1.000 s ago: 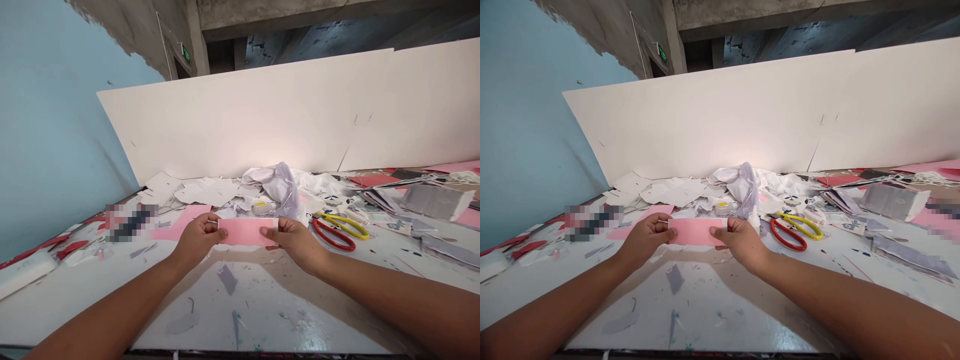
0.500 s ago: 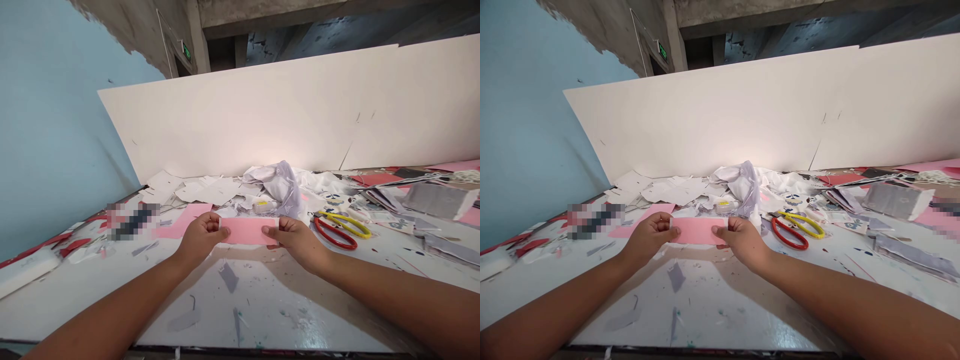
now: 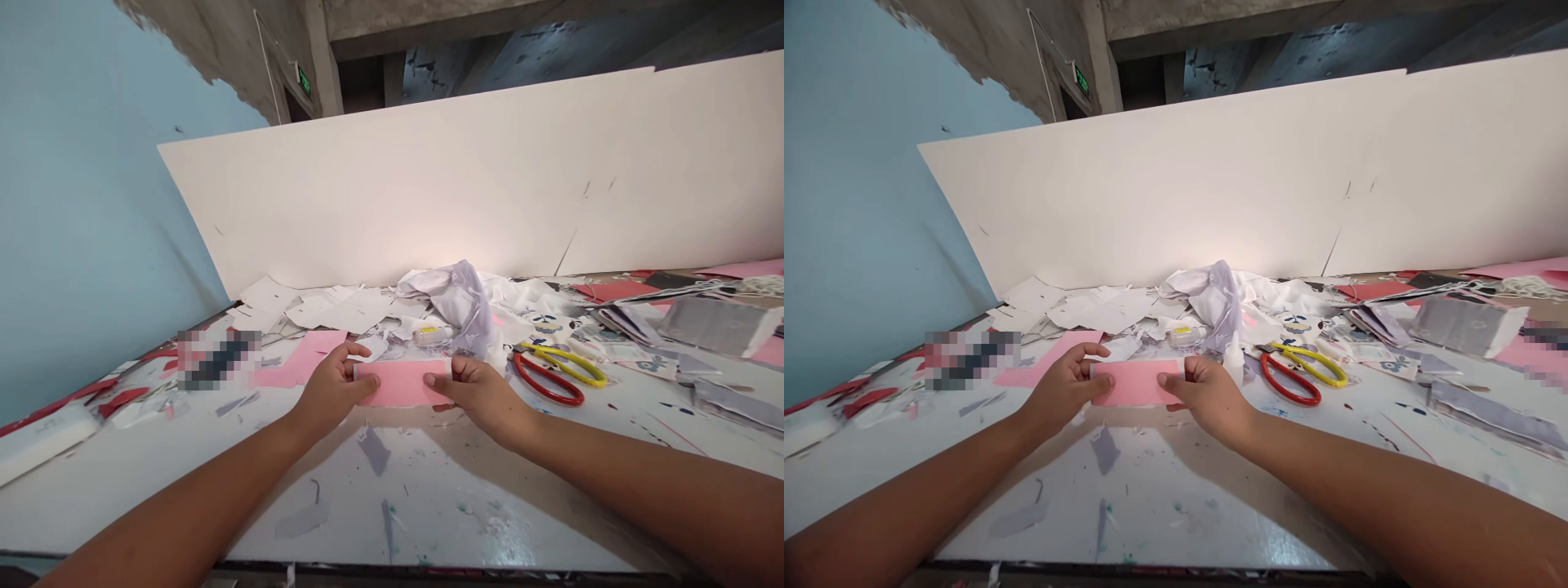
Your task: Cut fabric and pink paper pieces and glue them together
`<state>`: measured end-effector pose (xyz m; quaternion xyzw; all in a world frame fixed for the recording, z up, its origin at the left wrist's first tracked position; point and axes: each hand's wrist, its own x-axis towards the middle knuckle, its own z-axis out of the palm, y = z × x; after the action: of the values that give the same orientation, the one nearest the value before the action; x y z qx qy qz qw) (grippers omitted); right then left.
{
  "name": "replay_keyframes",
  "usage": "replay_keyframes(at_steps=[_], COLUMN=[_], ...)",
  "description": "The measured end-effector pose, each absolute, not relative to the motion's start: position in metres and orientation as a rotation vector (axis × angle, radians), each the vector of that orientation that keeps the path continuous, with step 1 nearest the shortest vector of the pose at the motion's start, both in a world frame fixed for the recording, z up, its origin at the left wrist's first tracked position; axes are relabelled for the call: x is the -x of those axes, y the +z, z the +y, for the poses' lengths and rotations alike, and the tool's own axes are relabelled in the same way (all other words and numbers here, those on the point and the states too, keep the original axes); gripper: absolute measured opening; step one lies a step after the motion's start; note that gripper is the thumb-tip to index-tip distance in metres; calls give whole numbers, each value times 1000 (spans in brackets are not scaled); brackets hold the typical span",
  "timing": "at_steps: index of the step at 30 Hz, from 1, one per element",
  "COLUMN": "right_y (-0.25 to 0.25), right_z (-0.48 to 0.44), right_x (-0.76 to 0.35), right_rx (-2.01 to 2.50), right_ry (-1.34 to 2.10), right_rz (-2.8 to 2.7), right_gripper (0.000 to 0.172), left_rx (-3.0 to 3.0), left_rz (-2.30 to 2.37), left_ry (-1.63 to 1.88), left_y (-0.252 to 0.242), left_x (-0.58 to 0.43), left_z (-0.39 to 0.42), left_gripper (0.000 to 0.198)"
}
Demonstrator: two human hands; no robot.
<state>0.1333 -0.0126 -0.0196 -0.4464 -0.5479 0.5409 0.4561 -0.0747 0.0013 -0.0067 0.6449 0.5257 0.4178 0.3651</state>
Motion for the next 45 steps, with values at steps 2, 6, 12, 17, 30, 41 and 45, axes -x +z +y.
replay_keyframes(at_steps=[2,6,12,17,30,41,45], right_y=[-20,-20,-21,-26,-27,-31,-29], right_z=[-12,-12,-10,-7,-10,-9,-10], right_x=[-134,-134,-136,-140,-137,-136,-135], right_rx=[1101,1080,1046,1115,1105,1086,1021], right_ry=[1332,1346,1372,1276,1246,1307,1371], right_rz=[-1364,-1353,-1281,-1311,-1299,-1260,-1276], right_gripper=[29,28,30,30,31,25,25], left_rx=[-1635,-1620,-1636,-1709,-1669,-1675,-1678], left_rz=[1348,1333,1350,1372,1318,1343,1380], left_ry=[1087,1122,1113,1108,1127,1084,1105], left_y=[-7,-6,-7,-10,-10,-9,-10], left_x=[74,74,73,75,77,76,77], left_z=[2,2,2,3,4,2,3], left_gripper=[39,38,34,31,33,37,34])
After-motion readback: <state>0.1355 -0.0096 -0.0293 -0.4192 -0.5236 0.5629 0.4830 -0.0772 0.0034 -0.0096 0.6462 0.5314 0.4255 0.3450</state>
